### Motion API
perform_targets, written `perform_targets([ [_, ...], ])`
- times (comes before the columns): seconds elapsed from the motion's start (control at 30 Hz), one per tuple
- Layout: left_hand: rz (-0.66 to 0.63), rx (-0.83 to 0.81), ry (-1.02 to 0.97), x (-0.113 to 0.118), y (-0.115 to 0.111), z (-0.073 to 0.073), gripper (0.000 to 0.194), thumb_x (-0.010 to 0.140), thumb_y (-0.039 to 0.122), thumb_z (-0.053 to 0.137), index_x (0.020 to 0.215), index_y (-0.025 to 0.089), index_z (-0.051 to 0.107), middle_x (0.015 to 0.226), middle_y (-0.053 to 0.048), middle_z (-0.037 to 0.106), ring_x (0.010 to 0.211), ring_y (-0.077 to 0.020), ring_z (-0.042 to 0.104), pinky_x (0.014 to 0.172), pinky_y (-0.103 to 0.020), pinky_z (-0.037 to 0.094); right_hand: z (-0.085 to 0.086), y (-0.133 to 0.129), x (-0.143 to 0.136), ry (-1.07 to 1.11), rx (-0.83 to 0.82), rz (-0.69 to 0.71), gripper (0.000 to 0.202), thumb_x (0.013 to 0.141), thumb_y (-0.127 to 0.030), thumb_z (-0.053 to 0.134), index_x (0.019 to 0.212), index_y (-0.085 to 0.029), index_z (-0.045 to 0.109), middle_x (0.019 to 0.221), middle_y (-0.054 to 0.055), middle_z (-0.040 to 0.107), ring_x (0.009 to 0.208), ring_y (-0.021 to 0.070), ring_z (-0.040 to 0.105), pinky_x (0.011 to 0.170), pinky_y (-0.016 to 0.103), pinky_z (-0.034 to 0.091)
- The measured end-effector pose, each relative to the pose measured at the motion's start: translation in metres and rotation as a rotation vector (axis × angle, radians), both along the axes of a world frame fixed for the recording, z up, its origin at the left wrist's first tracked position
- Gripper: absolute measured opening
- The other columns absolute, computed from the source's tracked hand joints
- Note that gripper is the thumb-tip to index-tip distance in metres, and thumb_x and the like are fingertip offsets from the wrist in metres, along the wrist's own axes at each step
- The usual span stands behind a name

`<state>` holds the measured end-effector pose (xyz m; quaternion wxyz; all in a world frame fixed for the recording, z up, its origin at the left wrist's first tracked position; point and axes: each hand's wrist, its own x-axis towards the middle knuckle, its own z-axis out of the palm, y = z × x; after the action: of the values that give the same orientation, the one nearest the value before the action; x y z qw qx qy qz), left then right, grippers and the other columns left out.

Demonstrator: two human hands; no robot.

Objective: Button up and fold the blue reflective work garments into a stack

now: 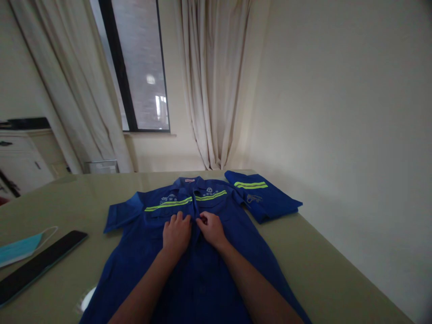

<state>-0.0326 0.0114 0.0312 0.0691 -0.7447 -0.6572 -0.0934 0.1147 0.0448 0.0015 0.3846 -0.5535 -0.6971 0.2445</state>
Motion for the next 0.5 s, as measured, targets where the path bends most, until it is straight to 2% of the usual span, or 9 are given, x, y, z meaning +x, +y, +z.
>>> perform_targets([
  [0.1,-0.073,0.059,-0.117,0.002,0.01,-0.013,0.028,0.099,0.02,0.043,0.105,0.021,0.07,0.112,-0.011,0.065,0.105,-0.0277,0.06,0.086,-0.038,0.048,-0.004,0.002,-0.001,0.063,0.02,0.015,0.01,0.085,-0.022,0.061,0.082,-0.021,0.071,0.071,-0.001,0.069,0.065,0.0142,0.061,0.06,0.022,0.039],
  [0.2,-0.139,0.142,-0.282,-0.005,0.014,-0.024,0.028,0.101,0.024,0.042,0.106,0.021,0.069,0.107,-0.009,0.067,0.1,-0.0256,0.062,0.088,-0.037,0.049,-0.006,0.005,-0.002,0.141,0.047,0.039,0.011,0.083,-0.02,0.059,0.081,-0.02,0.069,0.068,-0.002,0.066,0.061,0.013,0.058,0.058,0.021,0.039],
  [0.33,-0.195,0.207,-0.472,-0.012,0.019,-0.031,0.031,0.101,0.025,0.04,0.107,0.02,0.07,0.099,-0.008,0.07,0.096,-0.025,0.065,0.09,-0.038,0.051,-0.01,0.007,-0.003,0.224,0.085,0.062,0.009,0.081,-0.022,0.059,0.077,-0.019,0.068,0.062,-0.004,0.061,0.057,0.0121,0.055,0.055,0.021,0.037],
  [0.5,-0.254,0.189,-0.683,-0.014,0.024,-0.037,0.027,0.098,0.026,0.047,0.107,0.023,0.072,0.106,-0.005,0.075,0.099,-0.0223,0.071,0.09,-0.034,0.055,-0.013,0.008,-0.002,0.255,0.083,0.084,0.011,0.081,-0.025,0.059,0.078,-0.019,0.068,0.061,-0.004,0.059,0.054,0.0116,0.052,0.053,0.021,0.036],
])
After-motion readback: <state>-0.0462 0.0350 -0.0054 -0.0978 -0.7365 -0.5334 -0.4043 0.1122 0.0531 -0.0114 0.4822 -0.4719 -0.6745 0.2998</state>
